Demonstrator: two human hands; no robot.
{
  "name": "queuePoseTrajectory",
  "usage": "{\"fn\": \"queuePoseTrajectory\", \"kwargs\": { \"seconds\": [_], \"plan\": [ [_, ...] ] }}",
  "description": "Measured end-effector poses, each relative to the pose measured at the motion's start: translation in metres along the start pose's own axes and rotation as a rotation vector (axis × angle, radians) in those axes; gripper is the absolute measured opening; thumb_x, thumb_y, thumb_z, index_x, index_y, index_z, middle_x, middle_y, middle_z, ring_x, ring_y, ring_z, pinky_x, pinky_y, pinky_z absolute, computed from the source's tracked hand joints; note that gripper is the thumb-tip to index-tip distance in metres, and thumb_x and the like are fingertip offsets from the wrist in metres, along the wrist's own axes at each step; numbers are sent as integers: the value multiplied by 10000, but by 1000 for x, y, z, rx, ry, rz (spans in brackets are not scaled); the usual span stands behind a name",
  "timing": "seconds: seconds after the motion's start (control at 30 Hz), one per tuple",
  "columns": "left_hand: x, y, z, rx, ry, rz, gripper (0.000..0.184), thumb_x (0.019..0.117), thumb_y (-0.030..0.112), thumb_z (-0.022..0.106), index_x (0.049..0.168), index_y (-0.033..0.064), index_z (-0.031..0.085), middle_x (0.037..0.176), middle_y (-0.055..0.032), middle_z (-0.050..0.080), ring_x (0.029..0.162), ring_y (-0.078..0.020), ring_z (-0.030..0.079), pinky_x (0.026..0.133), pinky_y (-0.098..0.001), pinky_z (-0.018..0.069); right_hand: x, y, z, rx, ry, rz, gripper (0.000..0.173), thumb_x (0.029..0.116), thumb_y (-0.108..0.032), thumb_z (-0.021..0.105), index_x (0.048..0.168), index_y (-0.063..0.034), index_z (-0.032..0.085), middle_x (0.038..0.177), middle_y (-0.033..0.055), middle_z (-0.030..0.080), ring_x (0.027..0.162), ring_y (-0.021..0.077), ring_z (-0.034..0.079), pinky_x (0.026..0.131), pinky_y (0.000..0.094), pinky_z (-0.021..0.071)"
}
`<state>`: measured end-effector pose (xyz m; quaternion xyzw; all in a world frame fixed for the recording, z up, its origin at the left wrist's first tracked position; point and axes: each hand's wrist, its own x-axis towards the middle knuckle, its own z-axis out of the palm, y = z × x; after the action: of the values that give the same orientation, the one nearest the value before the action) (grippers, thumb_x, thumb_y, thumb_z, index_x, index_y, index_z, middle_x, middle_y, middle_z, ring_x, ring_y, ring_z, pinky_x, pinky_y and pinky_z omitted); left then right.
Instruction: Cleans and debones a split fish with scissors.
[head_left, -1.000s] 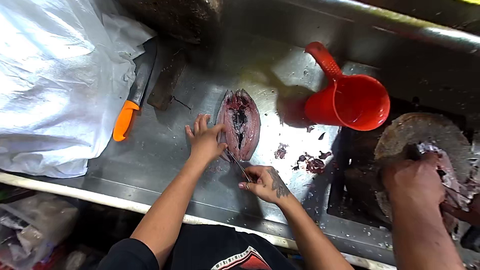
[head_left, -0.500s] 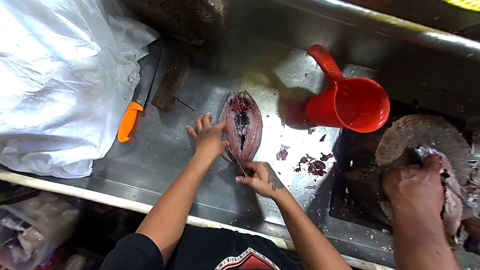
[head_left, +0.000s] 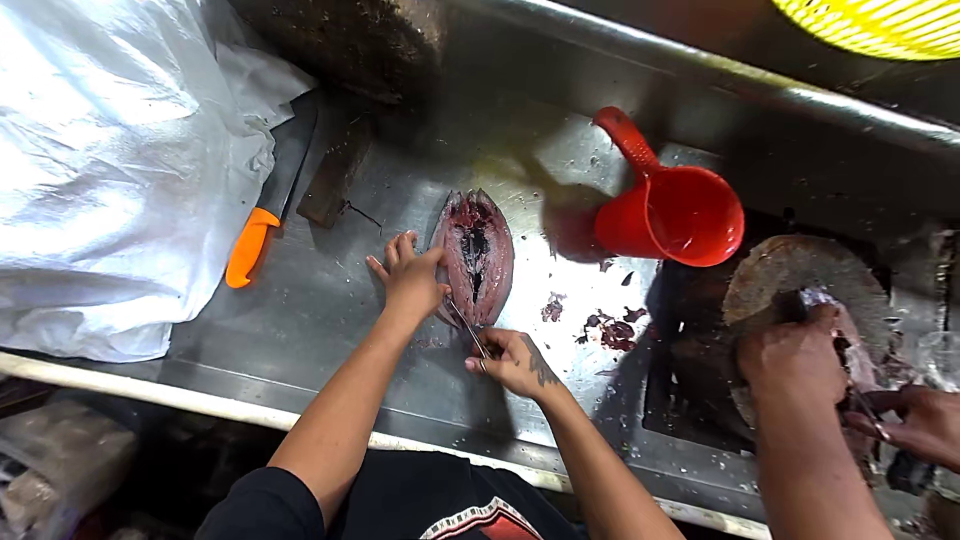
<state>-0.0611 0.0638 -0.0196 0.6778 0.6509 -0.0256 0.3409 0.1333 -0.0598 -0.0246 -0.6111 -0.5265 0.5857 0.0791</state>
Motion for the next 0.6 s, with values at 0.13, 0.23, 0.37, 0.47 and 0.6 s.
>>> {"fn": "queuePoseTrajectory", "kwargs": {
  "seconds": [0.13, 0.23, 0.37, 0.47, 0.6],
  "plan": [
    [-1, -1, -1, 35, -10, -14, 480, 748, 339, 906, 1180, 370, 697, 1606, -134, 313, 1524, -432, 170, 1094, -837, 120, -9, -3, -4, -50, -89, -8, 371, 843, -424, 768, 985, -84, 728, 801, 26, 679, 720, 131, 636, 701, 386, 546],
    [0, 0, -1, 25, -16, -7, 457, 773, 342, 889, 1188, 367, 698, 1606, -141, 317, 1529, -434, 164, 1098, -837, 107, -63, -13, -19, -26, -100, -125, 401, 815, -476, 771, 980, -111, 748, 766, -13, 668, 651, 84, 608, 607, 320, 534],
    [-6, -4, 3, 58, 7, 22, 454, 798, 333, 867, 1215, 365, 690, 1565, -136, 382, 1492, -411, 260, 1119, -755, 222, -97, 0, -45, 523, -109, -344, 497, 866, -600, 731, 1005, -123, 745, 777, -31, 678, 637, 42, 605, 563, 221, 518],
    [-9, -5, 8, 15, 32, 74, 531, 849, 213, 812, 1341, 307, 637, 1435, -116, 526, 1324, -379, 471, 976, -591, 451, -82, 26, -33, 786, 160, 115, 482, 914, -579, 575, 950, -114, 696, 727, -19, 637, 606, 103, 610, 546, 278, 526],
    [-4, 3, 11, -135, 134, 55, 658, 910, 66, 666, 1526, 148, 451, 1300, -180, 627, 1239, -384, 584, 1001, -572, 511, -59, 24, -13, 717, 122, 83, 352, 854, -465, 698, 905, -117, 689, 655, -54, 592, 562, 56, 552, 544, 237, 482]
  ]
}}
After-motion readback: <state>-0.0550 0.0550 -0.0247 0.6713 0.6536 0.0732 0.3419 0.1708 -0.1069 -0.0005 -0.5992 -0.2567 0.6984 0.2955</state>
